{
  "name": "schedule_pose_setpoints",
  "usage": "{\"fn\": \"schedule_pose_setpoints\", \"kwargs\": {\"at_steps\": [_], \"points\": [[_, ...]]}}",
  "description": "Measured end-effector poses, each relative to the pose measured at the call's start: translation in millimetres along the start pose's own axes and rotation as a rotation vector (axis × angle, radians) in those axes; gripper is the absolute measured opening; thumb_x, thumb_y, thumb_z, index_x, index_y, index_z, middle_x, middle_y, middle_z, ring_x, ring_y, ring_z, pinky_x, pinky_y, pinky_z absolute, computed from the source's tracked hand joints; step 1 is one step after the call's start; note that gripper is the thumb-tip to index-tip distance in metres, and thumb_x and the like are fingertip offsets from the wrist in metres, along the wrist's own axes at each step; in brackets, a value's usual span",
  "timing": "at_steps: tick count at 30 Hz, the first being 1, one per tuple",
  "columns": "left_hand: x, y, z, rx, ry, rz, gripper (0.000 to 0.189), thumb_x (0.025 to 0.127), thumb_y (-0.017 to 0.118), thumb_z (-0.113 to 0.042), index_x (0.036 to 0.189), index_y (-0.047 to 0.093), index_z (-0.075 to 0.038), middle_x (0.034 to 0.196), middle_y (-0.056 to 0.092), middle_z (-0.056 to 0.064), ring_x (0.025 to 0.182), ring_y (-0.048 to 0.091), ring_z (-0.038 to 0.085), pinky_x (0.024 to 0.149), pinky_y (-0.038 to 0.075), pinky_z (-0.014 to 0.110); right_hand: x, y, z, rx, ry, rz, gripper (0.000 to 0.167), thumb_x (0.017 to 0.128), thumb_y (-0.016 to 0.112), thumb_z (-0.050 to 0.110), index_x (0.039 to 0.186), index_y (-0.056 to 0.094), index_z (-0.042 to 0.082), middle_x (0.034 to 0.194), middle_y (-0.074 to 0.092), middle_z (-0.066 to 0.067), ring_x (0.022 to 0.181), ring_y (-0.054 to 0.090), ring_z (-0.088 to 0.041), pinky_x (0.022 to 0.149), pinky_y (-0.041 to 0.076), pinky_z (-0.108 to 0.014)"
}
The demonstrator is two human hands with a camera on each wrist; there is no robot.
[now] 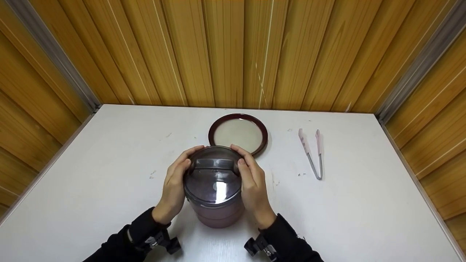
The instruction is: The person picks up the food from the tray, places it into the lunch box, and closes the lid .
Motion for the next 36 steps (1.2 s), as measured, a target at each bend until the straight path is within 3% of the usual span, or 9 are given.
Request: {"fn": "schedule_pose_setpoints", "kwargs": {"at_steps": [21,29,36], "points": [[-0.5,-3.5,-4.2,0.002,0.034,-0.020,0.049,0.113,0.033,-0.011,0.151,0.060,0.004,0.152,0.067,0.019,0.150,0.059,0.032,0.128,0.043,0.029,-0.9,2.6,1.8,0.039,0.023,-0.021,0.050,0.117,0.029,0.017,0.157,0.058,0.003,0.162,0.059,-0.009,0.155,0.052,-0.018,0.125,0.042,-0.020],[0.7,-1.2,-4.1,-0.030,0.046,0.018,0.050,0.114,0.031,-0.011,0.154,0.056,0.006,0.155,0.064,0.022,0.151,0.057,0.034,0.128,0.044,0.029,-0.9,1.2,0.5,0.057,0.007,-0.026,0.051,0.118,0.029,0.018,0.158,0.056,0.001,0.162,0.060,-0.006,0.154,0.052,-0.016,0.125,0.043,-0.020],[-3.1,-3.3,0.4,-0.015,0.023,0.009,0.050,0.113,0.032,-0.010,0.153,0.058,0.004,0.153,0.066,0.019,0.150,0.058,0.032,0.128,0.043,0.028,-4.2,1.3,-2.4,0.031,0.012,-0.007,0.050,0.118,0.030,0.015,0.157,0.057,0.001,0.161,0.061,-0.006,0.152,0.055,-0.012,0.124,0.044,-0.019]]}}
Point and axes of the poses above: each hand's wrist, its own x-axis towards the middle knuckle, its own y-axis out of the palm, z = x × y, the point moved 9 cm from there along x, towards the middle knuckle
